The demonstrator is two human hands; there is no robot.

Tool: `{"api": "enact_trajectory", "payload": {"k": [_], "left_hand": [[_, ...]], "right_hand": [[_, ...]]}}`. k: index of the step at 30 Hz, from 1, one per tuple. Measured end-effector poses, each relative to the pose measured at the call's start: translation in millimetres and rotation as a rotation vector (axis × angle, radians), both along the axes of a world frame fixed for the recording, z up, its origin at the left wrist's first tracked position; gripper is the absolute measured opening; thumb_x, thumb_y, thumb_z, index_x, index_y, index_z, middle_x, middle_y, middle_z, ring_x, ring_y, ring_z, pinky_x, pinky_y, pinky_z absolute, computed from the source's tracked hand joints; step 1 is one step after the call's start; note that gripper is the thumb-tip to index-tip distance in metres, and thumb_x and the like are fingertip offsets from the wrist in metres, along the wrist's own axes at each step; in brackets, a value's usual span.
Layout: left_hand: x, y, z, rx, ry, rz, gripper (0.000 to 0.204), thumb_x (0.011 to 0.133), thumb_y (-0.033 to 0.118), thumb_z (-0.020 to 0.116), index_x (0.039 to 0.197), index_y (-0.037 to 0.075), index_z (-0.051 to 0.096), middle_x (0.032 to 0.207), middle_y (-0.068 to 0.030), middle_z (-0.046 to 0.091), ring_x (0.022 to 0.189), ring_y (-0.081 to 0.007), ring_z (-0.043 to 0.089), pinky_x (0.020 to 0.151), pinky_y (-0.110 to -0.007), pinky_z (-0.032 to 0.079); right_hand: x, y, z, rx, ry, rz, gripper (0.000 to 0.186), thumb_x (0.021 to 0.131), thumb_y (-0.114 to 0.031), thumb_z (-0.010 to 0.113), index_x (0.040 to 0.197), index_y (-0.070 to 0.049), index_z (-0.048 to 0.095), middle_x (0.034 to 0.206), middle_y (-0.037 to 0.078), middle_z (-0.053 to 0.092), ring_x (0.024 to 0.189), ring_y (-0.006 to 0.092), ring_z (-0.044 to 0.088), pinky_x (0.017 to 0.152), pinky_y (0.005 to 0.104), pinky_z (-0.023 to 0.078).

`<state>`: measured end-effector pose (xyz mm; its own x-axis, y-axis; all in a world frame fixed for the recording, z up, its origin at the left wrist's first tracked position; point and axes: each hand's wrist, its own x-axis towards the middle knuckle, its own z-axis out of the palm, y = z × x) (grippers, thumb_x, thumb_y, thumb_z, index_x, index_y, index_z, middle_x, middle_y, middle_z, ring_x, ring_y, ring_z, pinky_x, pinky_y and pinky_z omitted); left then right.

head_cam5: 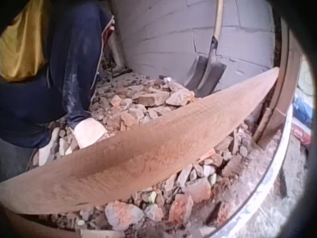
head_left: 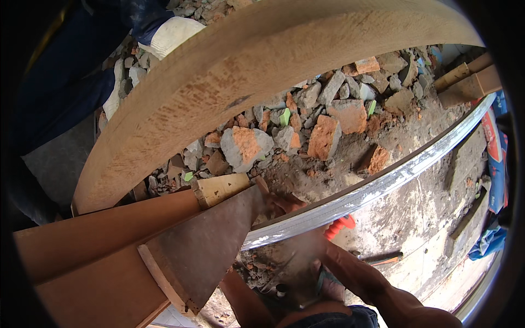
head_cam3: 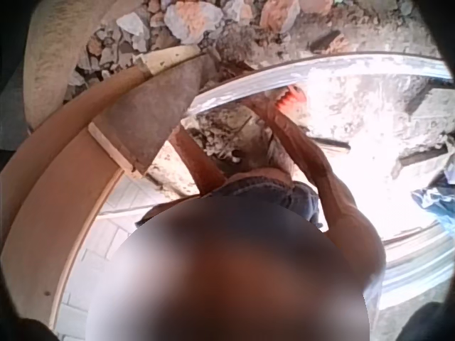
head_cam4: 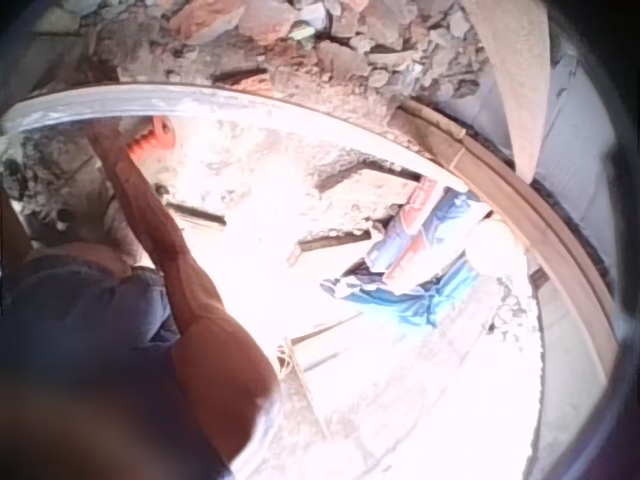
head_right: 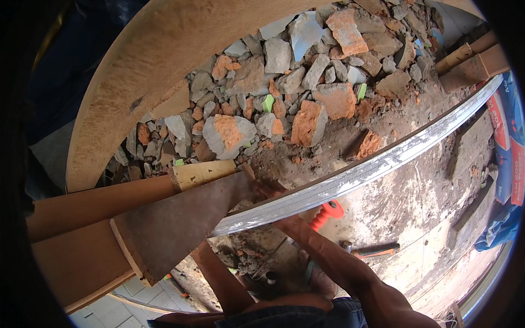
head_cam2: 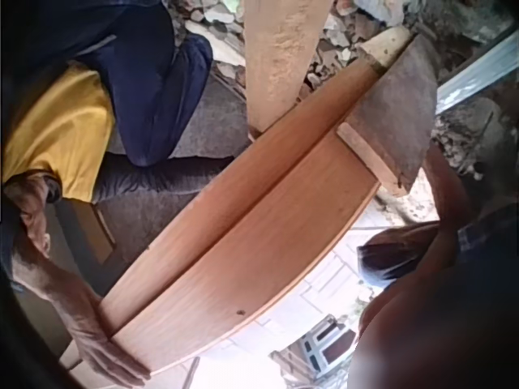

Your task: The person installs a metal door frame by positioning it in the doorway, securing it with a hammer and red plastic anchors, and cutting the frame to size with pliers. A coworker assists by measuring the opening with a tape measure.

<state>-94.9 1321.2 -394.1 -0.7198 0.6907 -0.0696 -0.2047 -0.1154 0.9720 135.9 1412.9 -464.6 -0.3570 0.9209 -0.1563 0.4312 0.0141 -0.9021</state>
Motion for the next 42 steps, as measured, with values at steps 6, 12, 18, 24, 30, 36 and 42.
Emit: {"api": "enact_trajectory", "payload": {"k": [6,12,18,24,30,36,42], "left_hand": [[-2.9,3.2,2.2,-0.018,0.010,-0.006,0.105,0.089,0.088,0.023,0.152,0.005,0.035,0.152,-0.0117,0.040,0.138,-0.0284,0.039,0.116,-0.046,0.033],[-8.1,3.0,4.7,-0.038,0.020,-0.012,0.105,0.089,0.088,0.023,0.152,0.005,0.035,0.151,-0.0119,0.041,0.137,-0.0283,0.039,0.116,-0.045,0.033],[-11.2,3.3,7.0,-0.040,0.020,-0.017,0.105,0.090,0.088,0.023,0.151,0.004,0.036,0.151,-0.0121,0.041,0.137,-0.0282,0.040,0.116,-0.045,0.033],[-14.8,3.4,7.8,-0.028,0.014,-0.011,0.105,0.090,0.088,0.023,0.151,0.003,0.036,0.150,-0.0123,0.042,0.136,-0.0281,0.040,0.115,-0.044,0.034],[-15.1,5.5,9.1,-0.022,0.016,-0.007,0.105,0.090,0.087,0.024,0.151,0.003,0.037,0.150,-0.0125,0.042,0.136,-0.0280,0.041,0.115,-0.044,0.034],[-16.3,8.6,4.6,0.008,0.015,-0.009,0.105,0.090,0.087,0.024,0.150,0.002,0.037,0.149,-0.0127,0.043,0.135,-0.0279,0.041,0.115,-0.043,0.035],[-23.6,18.8,-4.4,0.047,0.043,-0.027,0.105,0.090,0.087,0.024,0.150,0.001,0.038,0.149,-0.0129,0.043,0.135,-0.0277,0.042,0.114,-0.043,0.035]], "right_hand": [[-9.9,-3.9,-13.8,-0.277,0.315,-0.016,0.059,0.087,-0.020,0.071,0.141,-0.007,0.052,0.136,0.021,0.057,0.118,0.0338,0.061,0.090,0.0406,0.057],[-18.2,-16.6,-25.6,-0.540,1.008,-0.286,0.057,0.090,-0.021,0.068,0.140,-0.004,0.048,0.138,0.018,0.056,0.115,0.0296,0.060,0.095,0.0364,0.056],[-15.6,-5.4,-7.7,-0.226,0.242,-0.149,0.035,0.092,-0.012,0.064,0.125,-0.007,0.059,0.121,0.015,0.062,0.107,0.0299,0.064,0.088,0.0383,0.057],[-22.5,5.1,11.4,0.048,0.090,-0.084,0.028,0.092,-0.010,0.062,0.120,-0.006,0.062,0.109,0.016,0.063,0.104,0.0355,0.063,0.084,0.0451,0.055],[-37.6,-9.2,3.1,-0.011,-0.083,-0.121,0.065,0.083,-0.020,0.072,0.141,-0.004,0.047,0.118,0.021,0.054,0.118,0.0436,0.053,0.092,0.0496,0.053],[-41.3,-12.6,-2.2,0.056,-0.113,-0.074,0.085,0.079,-0.024,0.076,0.151,-0.003,0.036,0.126,0.026,0.047,0.114,0.0447,0.054,0.094,0.0511,0.052],[-26.4,-24.2,17.3,0.217,-0.057,-0.037,0.065,0.080,-0.015,0.071,0.139,0.000,0.050,0.127,0.026,0.049,0.108,0.0442,0.057,0.092,0.0542,0.049]]}}
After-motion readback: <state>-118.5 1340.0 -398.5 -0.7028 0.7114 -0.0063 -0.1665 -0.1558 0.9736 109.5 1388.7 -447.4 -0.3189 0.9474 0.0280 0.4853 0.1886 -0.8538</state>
